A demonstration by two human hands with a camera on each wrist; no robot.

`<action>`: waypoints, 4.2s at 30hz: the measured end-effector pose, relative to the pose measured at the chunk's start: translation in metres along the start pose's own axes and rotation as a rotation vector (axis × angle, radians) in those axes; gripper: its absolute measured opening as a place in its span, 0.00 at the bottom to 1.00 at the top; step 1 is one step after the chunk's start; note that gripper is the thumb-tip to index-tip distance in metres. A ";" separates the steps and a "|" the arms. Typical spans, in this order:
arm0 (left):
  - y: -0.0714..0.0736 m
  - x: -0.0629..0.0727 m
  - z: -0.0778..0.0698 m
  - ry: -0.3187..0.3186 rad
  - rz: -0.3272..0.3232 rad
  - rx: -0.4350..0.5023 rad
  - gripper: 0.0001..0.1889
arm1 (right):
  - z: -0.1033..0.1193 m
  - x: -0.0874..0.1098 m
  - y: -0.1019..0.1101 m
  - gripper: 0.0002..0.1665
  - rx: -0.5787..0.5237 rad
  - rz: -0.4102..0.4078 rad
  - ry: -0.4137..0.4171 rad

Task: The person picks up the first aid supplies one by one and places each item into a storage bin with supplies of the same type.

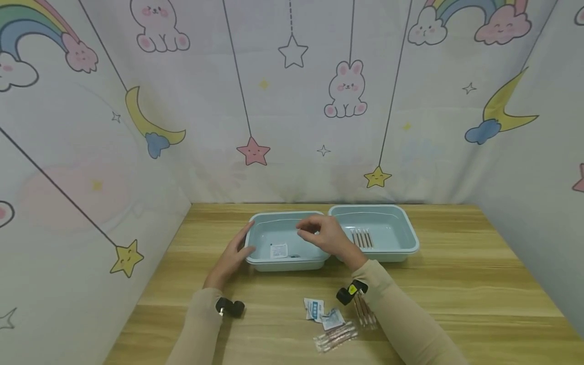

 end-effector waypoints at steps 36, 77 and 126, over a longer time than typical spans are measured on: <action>-0.003 0.019 -0.031 0.049 0.030 -0.040 0.37 | 0.008 0.010 0.000 0.11 -0.030 0.006 0.021; -0.001 0.000 0.000 0.012 -0.014 -0.033 0.36 | 0.020 0.020 0.004 0.10 -0.039 0.026 0.078; -0.004 0.020 -0.030 0.053 0.040 -0.032 0.36 | 0.030 0.032 0.009 0.09 -0.060 0.009 0.113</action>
Point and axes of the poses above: each hand's wrist, its own x-axis away from the middle knuckle, its own y-axis out of the back of the hand, z = x × y, the point moved 9 cm from there along -x, towards the middle knuckle, and after that the axes turned 15 degrees about y, right-handed, at the moved point
